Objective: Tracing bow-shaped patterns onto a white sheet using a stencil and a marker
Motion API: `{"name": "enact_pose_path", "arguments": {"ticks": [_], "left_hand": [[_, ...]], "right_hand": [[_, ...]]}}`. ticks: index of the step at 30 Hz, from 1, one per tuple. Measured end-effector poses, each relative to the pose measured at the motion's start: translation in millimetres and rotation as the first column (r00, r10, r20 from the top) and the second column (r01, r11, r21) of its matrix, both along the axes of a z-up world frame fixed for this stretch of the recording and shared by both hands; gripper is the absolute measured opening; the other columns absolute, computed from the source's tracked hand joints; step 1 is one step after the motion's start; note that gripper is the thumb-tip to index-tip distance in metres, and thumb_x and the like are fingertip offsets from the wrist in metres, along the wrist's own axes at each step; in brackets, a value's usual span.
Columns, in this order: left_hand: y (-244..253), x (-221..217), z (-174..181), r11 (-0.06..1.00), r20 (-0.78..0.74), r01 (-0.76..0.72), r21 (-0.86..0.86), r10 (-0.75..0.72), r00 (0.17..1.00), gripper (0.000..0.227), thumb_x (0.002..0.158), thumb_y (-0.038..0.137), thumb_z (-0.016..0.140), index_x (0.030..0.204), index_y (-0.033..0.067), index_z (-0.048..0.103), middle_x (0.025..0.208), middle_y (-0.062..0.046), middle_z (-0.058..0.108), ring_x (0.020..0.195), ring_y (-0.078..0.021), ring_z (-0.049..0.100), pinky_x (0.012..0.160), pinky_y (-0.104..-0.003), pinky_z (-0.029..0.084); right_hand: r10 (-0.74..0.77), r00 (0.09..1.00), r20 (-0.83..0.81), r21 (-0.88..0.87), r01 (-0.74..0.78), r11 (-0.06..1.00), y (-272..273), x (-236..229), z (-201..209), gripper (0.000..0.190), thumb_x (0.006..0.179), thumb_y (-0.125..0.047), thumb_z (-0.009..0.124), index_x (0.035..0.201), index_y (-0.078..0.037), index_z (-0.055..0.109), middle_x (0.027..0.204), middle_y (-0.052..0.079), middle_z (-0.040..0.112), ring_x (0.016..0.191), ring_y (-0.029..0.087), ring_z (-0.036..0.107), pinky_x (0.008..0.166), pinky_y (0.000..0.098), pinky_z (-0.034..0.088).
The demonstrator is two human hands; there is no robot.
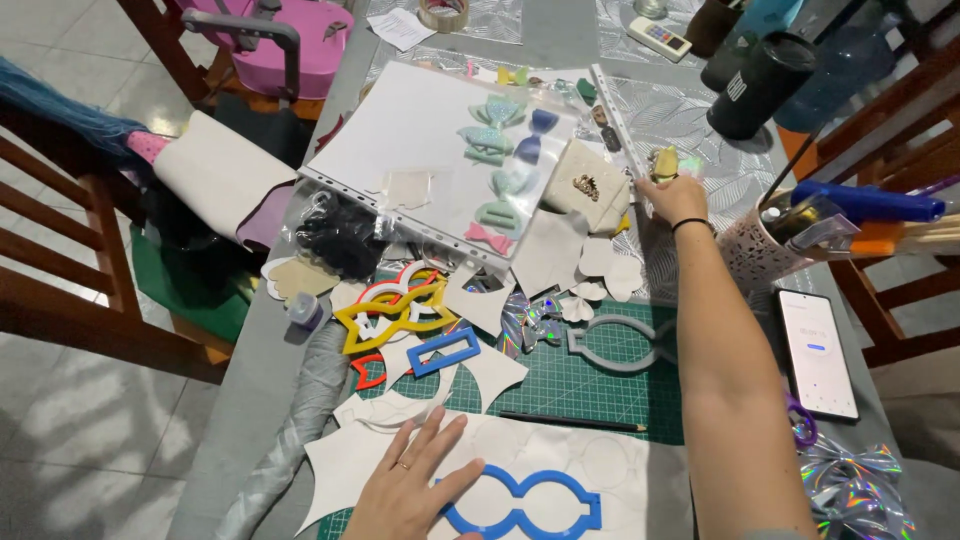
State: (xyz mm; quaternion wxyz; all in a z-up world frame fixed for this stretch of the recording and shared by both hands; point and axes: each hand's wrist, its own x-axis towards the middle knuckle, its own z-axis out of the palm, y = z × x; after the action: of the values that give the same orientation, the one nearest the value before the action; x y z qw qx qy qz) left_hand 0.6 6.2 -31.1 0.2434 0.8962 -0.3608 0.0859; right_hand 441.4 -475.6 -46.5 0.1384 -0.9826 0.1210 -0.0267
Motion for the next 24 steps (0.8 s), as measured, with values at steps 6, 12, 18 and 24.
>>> {"name": "enact_pose_path", "arguments": {"ticks": [6, 12, 18, 24], "left_hand": [[1, 0, -1, 0.999, -0.021, 0.013, 0.035, -0.012, 1.0, 0.076, 0.097, 0.077, 0.048, 0.155, 0.028, 0.043, 0.167, -0.018, 0.025, 0.153, -0.0404, 0.02, 0.115, -0.056, 0.02], [1, 2, 3, 0.999, -0.089, 0.043, -0.003, -0.043, 0.995, 0.076, 0.097, 0.076, 0.047, 0.153, 0.0258, 0.046, 0.166, -0.02, 0.025, 0.152, -0.0425, 0.02, 0.115, -0.057, 0.019], [2, 3, 4, 0.998, -0.107, 0.052, -0.029, -0.055, 0.993, 0.074, 0.096, 0.075, 0.051, 0.149, 0.0234, 0.052, 0.164, -0.022, 0.027, 0.151, -0.0446, 0.02, 0.115, -0.059, 0.018], [0, 1, 9, 0.998, -0.081, 0.02, -0.055, -0.025, 0.996, 0.067, 0.099, 0.071, 0.048, 0.149, 0.0261, 0.051, 0.165, -0.019, 0.028, 0.151, -0.0429, 0.023, 0.114, -0.059, 0.022]], "right_hand": [[-0.161, 0.983, -0.09, 0.326, 0.182, 0.928, 12, 16, -3, 0.045, 0.085, -0.057, 0.08, 0.078, -0.017, 0.061, 0.085, 0.005, 0.066, 0.072, 0.019, 0.056, 0.061, 0.0369, 0.041], [-0.328, 0.945, -0.001, 0.98, 0.066, 0.187, 60, 11, 34, 0.045, 0.089, -0.035, 0.082, 0.12, -0.016, 0.055, 0.087, -0.004, 0.067, 0.045, 0.001, 0.046, 0.034, 0.0155, 0.036], [-0.322, 0.915, 0.244, 0.792, 0.003, 0.61, 45, 33, 27, 0.026, 0.096, -0.021, 0.065, 0.118, -0.009, 0.067, 0.105, 0.004, 0.074, 0.085, 0.018, 0.073, 0.054, 0.0301, 0.064], [-0.121, 0.484, 0.867, 0.212, -0.139, 0.967, 6, 50, 93, 0.029, 0.101, -0.031, 0.076, 0.091, -0.004, 0.072, 0.082, 0.008, 0.078, 0.072, 0.02, 0.074, 0.057, 0.0412, 0.054]]}}
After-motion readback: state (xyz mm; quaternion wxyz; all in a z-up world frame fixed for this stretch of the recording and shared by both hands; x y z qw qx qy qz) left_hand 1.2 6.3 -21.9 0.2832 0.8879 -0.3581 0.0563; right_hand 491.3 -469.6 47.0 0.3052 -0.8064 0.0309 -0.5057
